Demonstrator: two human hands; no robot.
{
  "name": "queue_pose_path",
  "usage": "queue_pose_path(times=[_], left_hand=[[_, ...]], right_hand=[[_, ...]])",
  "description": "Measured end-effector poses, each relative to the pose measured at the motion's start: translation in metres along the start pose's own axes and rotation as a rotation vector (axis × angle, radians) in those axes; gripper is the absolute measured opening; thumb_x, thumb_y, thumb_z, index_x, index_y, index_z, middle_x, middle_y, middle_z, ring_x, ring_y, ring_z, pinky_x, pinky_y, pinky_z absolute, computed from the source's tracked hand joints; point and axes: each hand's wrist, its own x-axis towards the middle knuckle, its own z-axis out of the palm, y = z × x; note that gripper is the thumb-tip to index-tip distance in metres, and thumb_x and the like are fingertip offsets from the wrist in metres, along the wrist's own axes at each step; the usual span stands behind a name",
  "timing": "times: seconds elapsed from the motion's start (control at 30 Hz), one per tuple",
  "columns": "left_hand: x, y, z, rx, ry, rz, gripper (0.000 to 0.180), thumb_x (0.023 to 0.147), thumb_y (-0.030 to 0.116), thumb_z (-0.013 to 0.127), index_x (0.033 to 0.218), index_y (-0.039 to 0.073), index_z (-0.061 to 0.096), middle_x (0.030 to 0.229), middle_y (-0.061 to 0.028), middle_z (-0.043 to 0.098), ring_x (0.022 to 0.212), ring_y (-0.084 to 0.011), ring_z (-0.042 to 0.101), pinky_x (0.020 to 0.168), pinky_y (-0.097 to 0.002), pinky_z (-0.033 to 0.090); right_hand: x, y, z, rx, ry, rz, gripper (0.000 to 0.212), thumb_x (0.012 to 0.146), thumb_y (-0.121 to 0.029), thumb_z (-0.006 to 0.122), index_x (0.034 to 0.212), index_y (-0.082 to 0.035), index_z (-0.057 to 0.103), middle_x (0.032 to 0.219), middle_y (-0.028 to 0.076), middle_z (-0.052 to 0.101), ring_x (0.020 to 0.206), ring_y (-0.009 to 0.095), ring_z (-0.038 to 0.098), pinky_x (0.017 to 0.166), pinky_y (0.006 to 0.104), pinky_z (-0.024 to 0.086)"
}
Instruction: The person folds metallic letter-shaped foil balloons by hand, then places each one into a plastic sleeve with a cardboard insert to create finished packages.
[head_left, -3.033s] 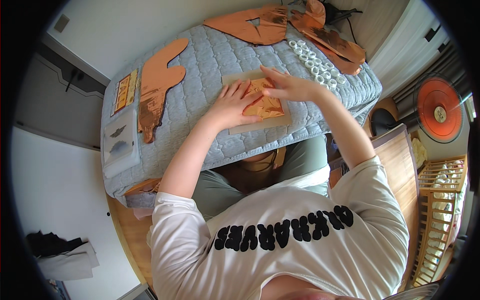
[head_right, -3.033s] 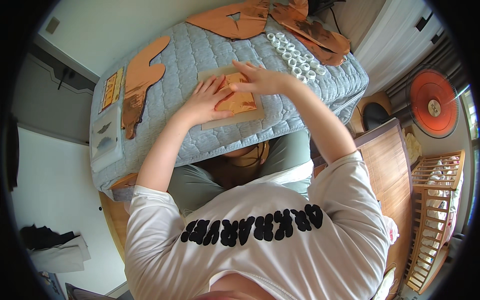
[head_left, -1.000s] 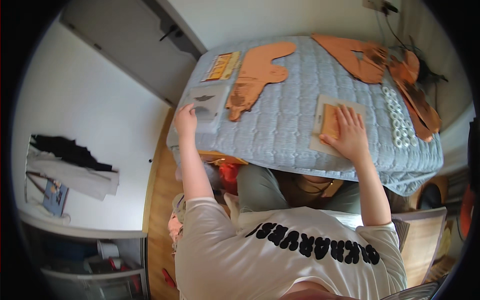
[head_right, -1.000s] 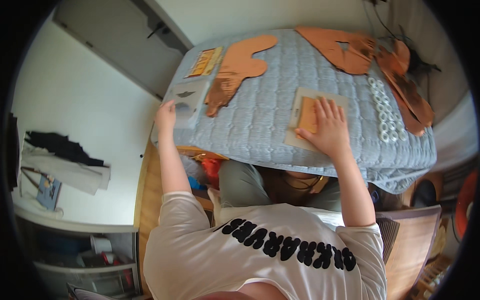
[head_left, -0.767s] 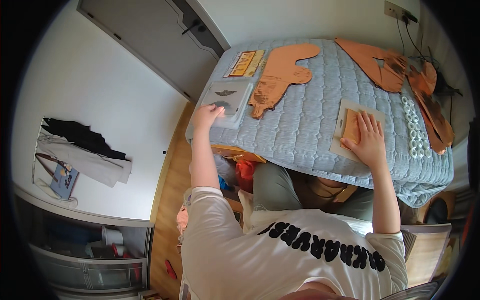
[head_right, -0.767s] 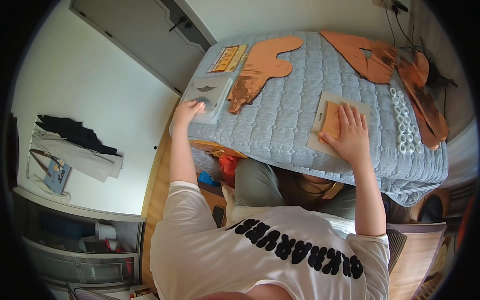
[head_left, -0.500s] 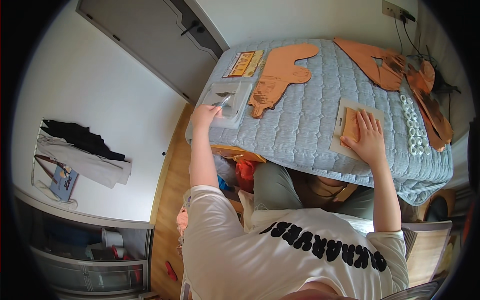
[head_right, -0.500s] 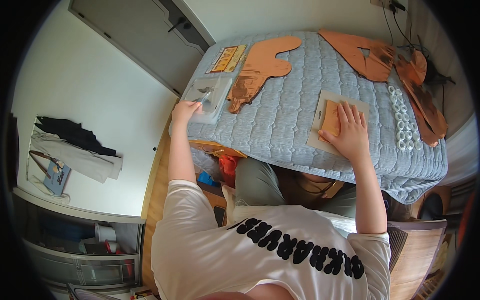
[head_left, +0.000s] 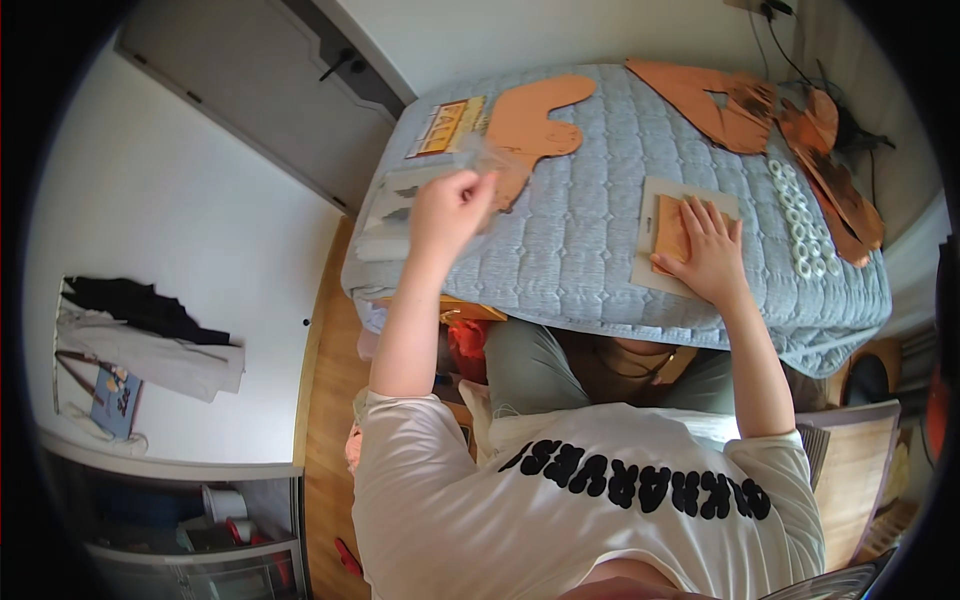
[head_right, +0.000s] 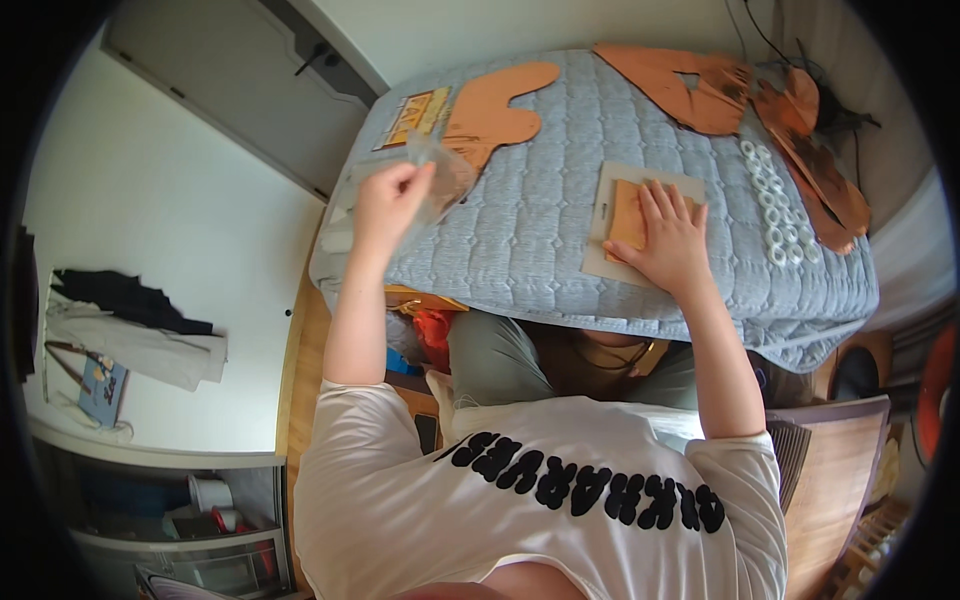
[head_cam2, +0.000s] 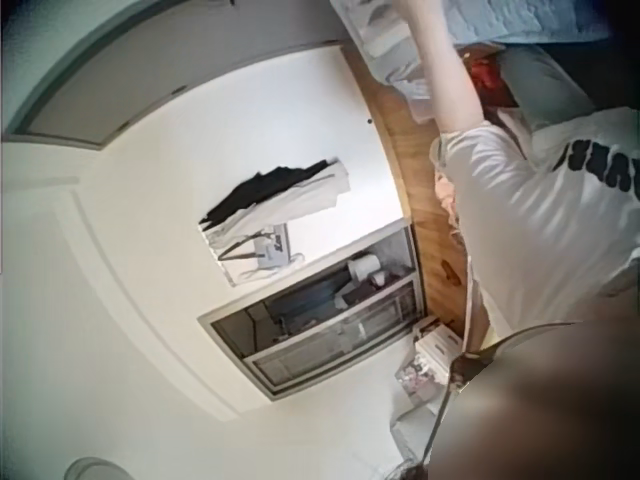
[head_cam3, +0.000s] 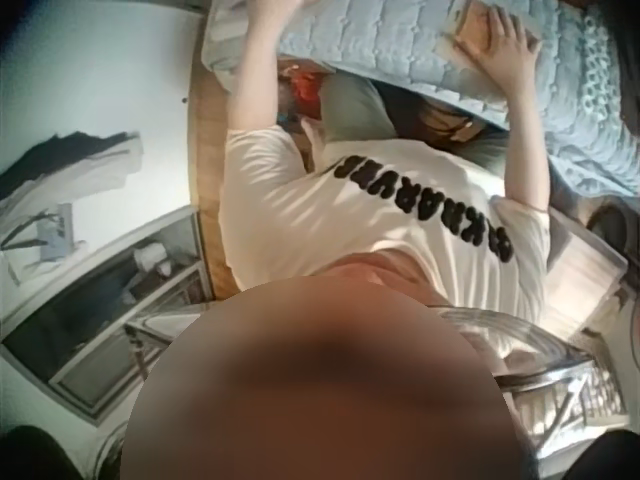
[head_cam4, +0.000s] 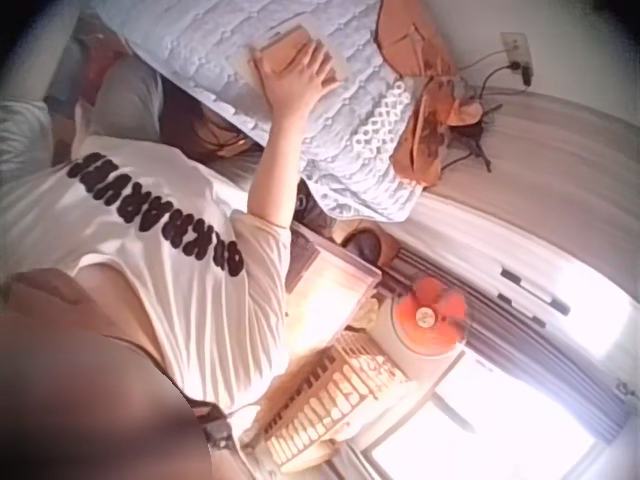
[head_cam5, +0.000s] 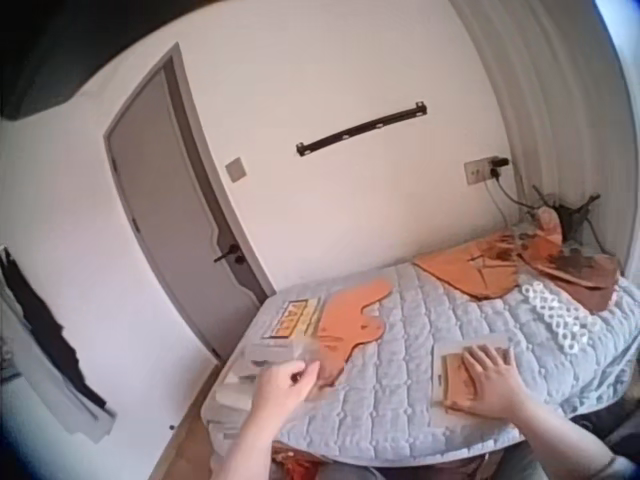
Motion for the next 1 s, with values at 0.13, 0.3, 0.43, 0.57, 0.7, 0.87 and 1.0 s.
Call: queue_pose_path(times=[0.13,0.3,0.43,0.57,0.7,0.87,1.0], left_hand=[[-0.003,0.039,0.065,-0.033,-0.28,-0.05,0.044,0.092,0.041,0.07,0.071,0.003,0.063,0.064,-0.013,0.06,0.059,-0.0299,0.058,0.055,-0.0419,0.041],[-0.014,0.023,0.146,0.26,-0.246,0.243,0.036,0.09,0.041,0.073,0.074,0.01,0.064,0.07,-0.0058,0.063,0.069,-0.0273,0.063,0.063,-0.0426,0.044],[-0.019,0.022,0.159,0.072,-0.199,0.417,0.031,0.088,0.043,0.074,0.098,0.014,0.068,0.11,-0.0042,0.066,0.104,-0.0285,0.061,0.09,-0.048,0.044],[-0.022,0.023,0.156,-0.109,-0.463,0.472,0.056,0.091,0.043,0.072,0.139,0.016,0.062,0.149,-0.0095,0.052,0.138,-0.0322,0.047,0.115,-0.0477,0.036],[-0.028,0.031,0.148,0.002,-0.589,0.474,0.069,0.092,0.048,0.07,0.152,0.02,0.051,0.161,-0.0097,0.04,0.149,-0.0318,0.034,0.121,-0.0476,0.028],[-0.035,0.033,0.152,0.084,-0.593,0.48,0.081,0.092,0.057,0.067,0.157,0.018,0.04,0.165,-0.0105,0.031,0.153,-0.0319,0.027,0.121,-0.0499,0.027],[-0.037,0.052,0.168,0.139,-0.541,0.439,0.087,0.092,0.063,0.063,0.157,0.011,0.038,0.164,-0.0143,0.033,0.151,-0.0344,0.029,0.12,-0.0514,0.028]], right_hand=[[0.002,0.002,0.003,0.013,0.013,0.001,0.1,0.08,-0.071,0.066,0.155,-0.01,0.041,0.162,0.011,0.038,0.152,0.036,0.03,0.12,0.0661,0.016],[0.003,0.005,0.012,0.011,0.052,0.005,0.105,0.079,-0.071,0.068,0.158,-0.01,0.035,0.16,0.012,0.042,0.15,0.036,0.033,0.12,0.0666,0.016],[0.002,0.003,0.008,0.051,0.062,-0.003,0.103,0.079,-0.072,0.067,0.157,-0.013,0.037,0.159,0.014,0.043,0.15,0.037,0.033,0.119,0.0676,0.015],[0.004,0.003,0.008,-0.004,0.027,-0.014,0.097,0.08,-0.073,0.064,0.155,-0.015,0.043,0.159,0.015,0.042,0.15,0.037,0.033,0.118,0.0683,0.016],[0.016,0.005,0.015,-0.023,0.041,0.005,0.096,0.081,-0.075,0.062,0.154,-0.015,0.044,0.16,0.014,0.04,0.15,0.036,0.033,0.117,0.0695,0.017],[0.035,0.001,0.02,-0.052,0.039,0.08,0.097,0.082,-0.079,0.057,0.155,-0.016,0.044,0.161,0.013,0.039,0.15,0.035,0.032,0.116,0.0724,0.017],[0.038,0.0,0.022,-0.068,0.056,0.12,0.097,0.083,-0.081,0.054,0.155,-0.017,0.043,0.161,0.013,0.038,0.15,0.036,0.032,0.116,0.0731,0.016]])
